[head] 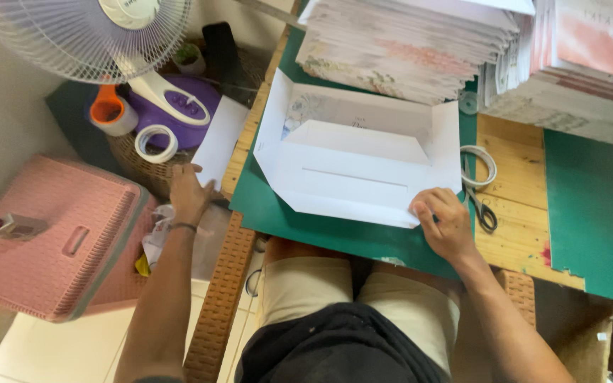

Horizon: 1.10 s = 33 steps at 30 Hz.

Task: The person assembles wedding invitations by applying adhesive tape to cardstock flaps and folding them into envelopes. They use scissors to cut the tape and press the folds by hand to secure them.

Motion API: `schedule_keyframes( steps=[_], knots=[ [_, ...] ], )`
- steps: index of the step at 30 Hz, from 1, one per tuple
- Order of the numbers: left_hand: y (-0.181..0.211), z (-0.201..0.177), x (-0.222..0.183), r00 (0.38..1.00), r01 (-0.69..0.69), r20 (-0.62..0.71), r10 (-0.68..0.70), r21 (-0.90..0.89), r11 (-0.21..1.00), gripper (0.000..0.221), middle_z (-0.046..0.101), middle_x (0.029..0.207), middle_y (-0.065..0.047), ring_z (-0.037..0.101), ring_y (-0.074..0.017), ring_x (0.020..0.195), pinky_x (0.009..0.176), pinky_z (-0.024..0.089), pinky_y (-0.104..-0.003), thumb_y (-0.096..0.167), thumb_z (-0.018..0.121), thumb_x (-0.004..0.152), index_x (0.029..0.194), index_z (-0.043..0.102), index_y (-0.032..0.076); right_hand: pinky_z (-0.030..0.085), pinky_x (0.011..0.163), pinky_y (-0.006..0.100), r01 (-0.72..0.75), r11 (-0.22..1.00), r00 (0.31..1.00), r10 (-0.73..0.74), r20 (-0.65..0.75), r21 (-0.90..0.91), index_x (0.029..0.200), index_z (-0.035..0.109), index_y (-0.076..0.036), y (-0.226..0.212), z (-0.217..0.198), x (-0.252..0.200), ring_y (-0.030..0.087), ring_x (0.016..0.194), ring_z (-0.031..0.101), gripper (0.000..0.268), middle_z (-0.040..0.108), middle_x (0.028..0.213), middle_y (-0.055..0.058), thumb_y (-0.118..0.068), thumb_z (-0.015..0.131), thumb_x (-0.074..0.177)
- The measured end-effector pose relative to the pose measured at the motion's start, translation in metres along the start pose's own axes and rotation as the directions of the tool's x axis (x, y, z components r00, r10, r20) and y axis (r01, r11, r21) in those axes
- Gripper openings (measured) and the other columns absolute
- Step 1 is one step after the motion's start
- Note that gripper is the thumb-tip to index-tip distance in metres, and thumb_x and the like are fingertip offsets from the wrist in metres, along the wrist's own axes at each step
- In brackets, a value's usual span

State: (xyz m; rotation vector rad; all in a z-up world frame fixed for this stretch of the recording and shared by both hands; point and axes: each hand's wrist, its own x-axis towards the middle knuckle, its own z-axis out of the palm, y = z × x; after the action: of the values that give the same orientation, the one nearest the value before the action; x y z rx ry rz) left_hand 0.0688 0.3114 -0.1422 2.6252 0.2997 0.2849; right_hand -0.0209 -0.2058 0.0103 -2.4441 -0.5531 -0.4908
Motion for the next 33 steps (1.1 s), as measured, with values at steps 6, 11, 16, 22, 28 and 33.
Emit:
schedule_keyframes(
  steps=[6,11,16,22,28,33],
  knots=[
    [0.09,-0.115,-0.024,0.864,-0.424,-0.43,0.262,-0.34,0.84,0.036,0.07,0.092,-0.006,0.067,-0.0123,0.074,0.064,0.055,-0.025,0.003,0.077,0.1,0.13,0.057,0.002,0.05,0.087,0.039,0.021,1.0,0.998,-0.021,0.065,0.004,0.091,0.07,-0.005,0.004,-0.004,0.002,0.03,0.101,0.061,0.024,0.069,0.102,0.008,-0.024,0.058,0.101],
    [0.163,-0.168,-0.066,0.804,-0.594,-0.462,0.374,-0.61,0.524,0.007,0.075,0.096,-0.008,0.07,-0.0094,0.082,0.069,0.056,-0.02,0.0,0.07,0.112,0.115,0.064,0.0,0.049,0.088,0.039,0.009,0.999,0.999,-0.01,0.038,0.038,0.093,0.071,-0.007,0.005,-0.002,-0.001,0.029,0.101,0.061,0.028,0.07,0.102,0.008,-0.027,0.055,0.104],
    [0.206,-0.118,-0.051,0.97,-0.241,-0.166,0.177,-0.752,0.613,0.024,0.067,0.076,-0.003,0.061,-0.0066,0.062,0.05,0.046,-0.02,0.015,0.071,0.099,0.112,0.056,0.001,0.052,0.078,0.034,-0.281,0.915,0.957,0.291,0.006,0.289,0.12,0.068,-0.007,0.023,0.005,-0.013,0.022,0.084,0.065,0.044,0.07,0.098,0.007,-0.04,0.043,0.108],
    [0.192,-0.053,-0.043,0.839,-0.54,-0.194,0.508,-0.409,0.736,0.019,0.071,0.097,-0.012,0.069,-0.024,0.082,0.071,0.055,-0.034,0.01,0.074,0.094,0.111,0.07,0.003,0.042,0.07,0.04,-0.37,0.9,0.929,0.367,0.055,0.229,0.154,0.041,-0.01,0.062,0.017,-0.032,0.03,0.072,0.05,0.047,0.055,0.089,0.018,-0.033,0.039,0.113],
    [0.195,-0.058,-0.06,0.793,-0.607,-0.058,0.607,0.013,0.794,0.033,0.066,0.117,-0.006,0.053,-0.0282,0.114,0.098,0.04,-0.046,0.019,0.068,0.092,0.123,0.072,0.009,0.048,0.089,0.044,-0.054,0.998,0.997,0.053,-0.057,-0.014,0.125,0.068,-0.005,0.016,0.008,-0.004,0.033,0.098,0.059,0.027,0.067,0.101,0.016,-0.015,0.055,0.103],
    [0.194,-0.061,-0.069,0.795,-0.6,-0.031,0.606,0.11,0.793,0.04,0.057,0.132,-0.009,0.046,-0.0325,0.123,0.102,0.036,-0.05,0.022,0.065,0.093,0.132,0.069,0.014,0.048,0.093,0.045,-0.062,0.981,0.993,0.042,-0.113,-0.182,0.116,0.068,-0.001,-0.001,0.002,-0.002,0.037,0.105,0.057,0.029,0.065,0.11,0.019,-0.017,0.068,0.092]
  ],
)
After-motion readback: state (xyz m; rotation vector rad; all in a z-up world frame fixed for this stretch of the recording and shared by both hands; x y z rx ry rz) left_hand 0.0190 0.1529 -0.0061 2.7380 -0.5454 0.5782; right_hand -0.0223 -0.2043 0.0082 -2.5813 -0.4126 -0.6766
